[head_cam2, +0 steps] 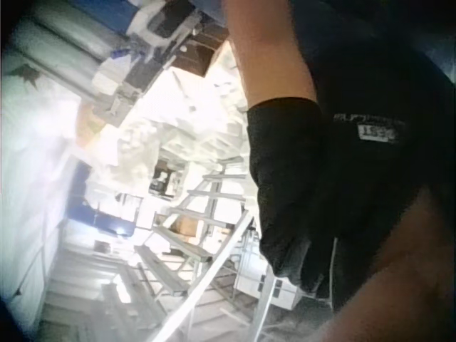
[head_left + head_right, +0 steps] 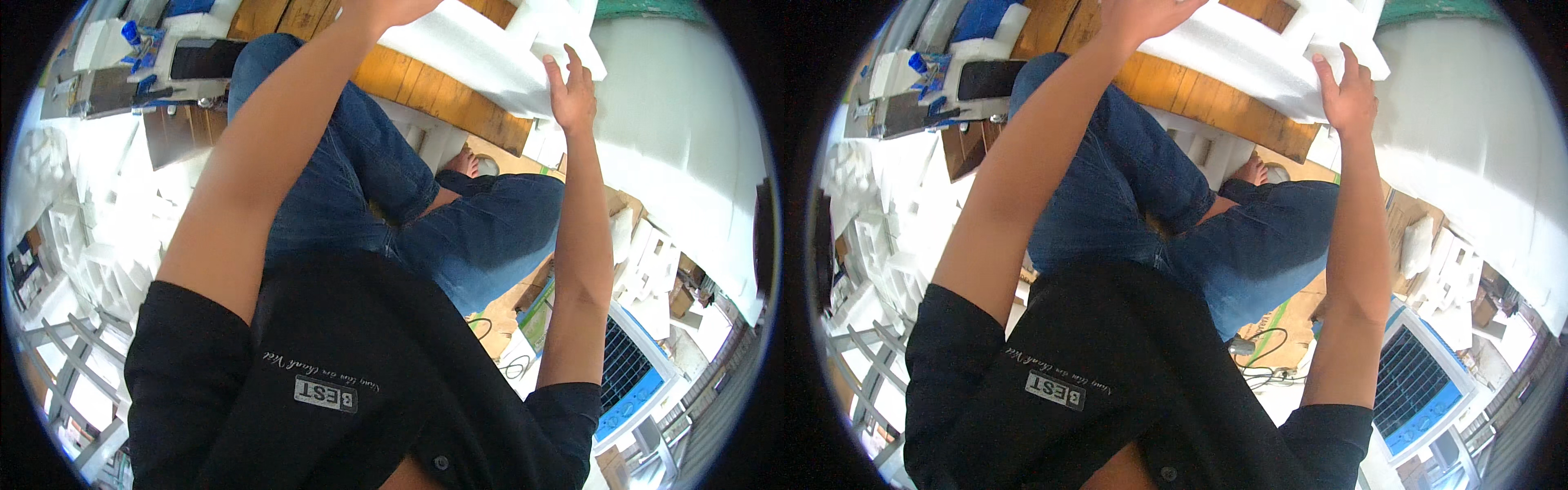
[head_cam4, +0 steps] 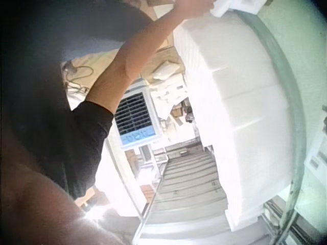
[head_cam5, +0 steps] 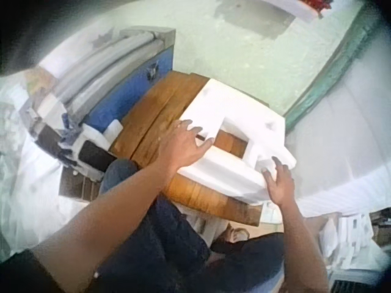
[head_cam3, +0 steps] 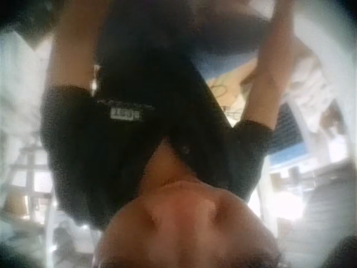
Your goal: The person sits on the floor and assembles white foam pieces into a larger structure. They pick up individual foam parts, align them, and press them together to form a multi-compartment foam assembly.
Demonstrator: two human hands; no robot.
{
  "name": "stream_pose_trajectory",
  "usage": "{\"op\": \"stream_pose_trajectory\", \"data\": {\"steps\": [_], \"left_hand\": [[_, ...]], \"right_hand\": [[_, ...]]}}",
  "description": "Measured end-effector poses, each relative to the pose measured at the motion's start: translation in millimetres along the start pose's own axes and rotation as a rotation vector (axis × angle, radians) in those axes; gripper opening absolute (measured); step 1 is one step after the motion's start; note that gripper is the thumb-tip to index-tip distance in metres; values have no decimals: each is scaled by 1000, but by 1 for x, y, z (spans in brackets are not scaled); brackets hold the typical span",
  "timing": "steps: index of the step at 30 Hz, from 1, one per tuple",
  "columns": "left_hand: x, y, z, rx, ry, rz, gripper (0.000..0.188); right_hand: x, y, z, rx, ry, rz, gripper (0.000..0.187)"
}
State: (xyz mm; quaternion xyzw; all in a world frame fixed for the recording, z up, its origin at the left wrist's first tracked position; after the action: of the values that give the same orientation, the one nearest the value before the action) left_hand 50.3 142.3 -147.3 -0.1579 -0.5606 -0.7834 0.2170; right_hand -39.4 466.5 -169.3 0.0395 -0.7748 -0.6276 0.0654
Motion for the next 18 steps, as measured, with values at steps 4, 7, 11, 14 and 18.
{"op": "stream_pose_trajectory", "data": {"steps": [4,7,11,14,18], "left_hand": [[15,0,-2,0,8,-48,52],[7,-5,-2,2,24,-70,58],[0,-15,-17,-189,-123,-36,72],[-4,20,9,57,-351,-296,83],[-4,0,-2,116,-292,-388,83]], "right_hand": [[-4,-4,1,10,6,0,80],[-2,-3,2,-9,-17,-11,82],[7,-6,-3,18,-19,-6,84],[3,-4,11,31,-60,-21,85],[7,-10,11,71,-43,-77,84]]}}
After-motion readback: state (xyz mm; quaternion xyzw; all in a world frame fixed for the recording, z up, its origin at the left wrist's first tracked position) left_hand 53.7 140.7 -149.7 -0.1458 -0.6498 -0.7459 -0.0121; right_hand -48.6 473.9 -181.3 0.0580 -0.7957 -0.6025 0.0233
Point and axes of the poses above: each hand's wrist, its own x-axis towards the middle knuckle, its own y-axis out of the back of the hand, z = x × y, the point moved 6 cm from there along x, towards the middle knuckle, and after that the axes turned 8 degrees about -y, right-handed, at the moved point
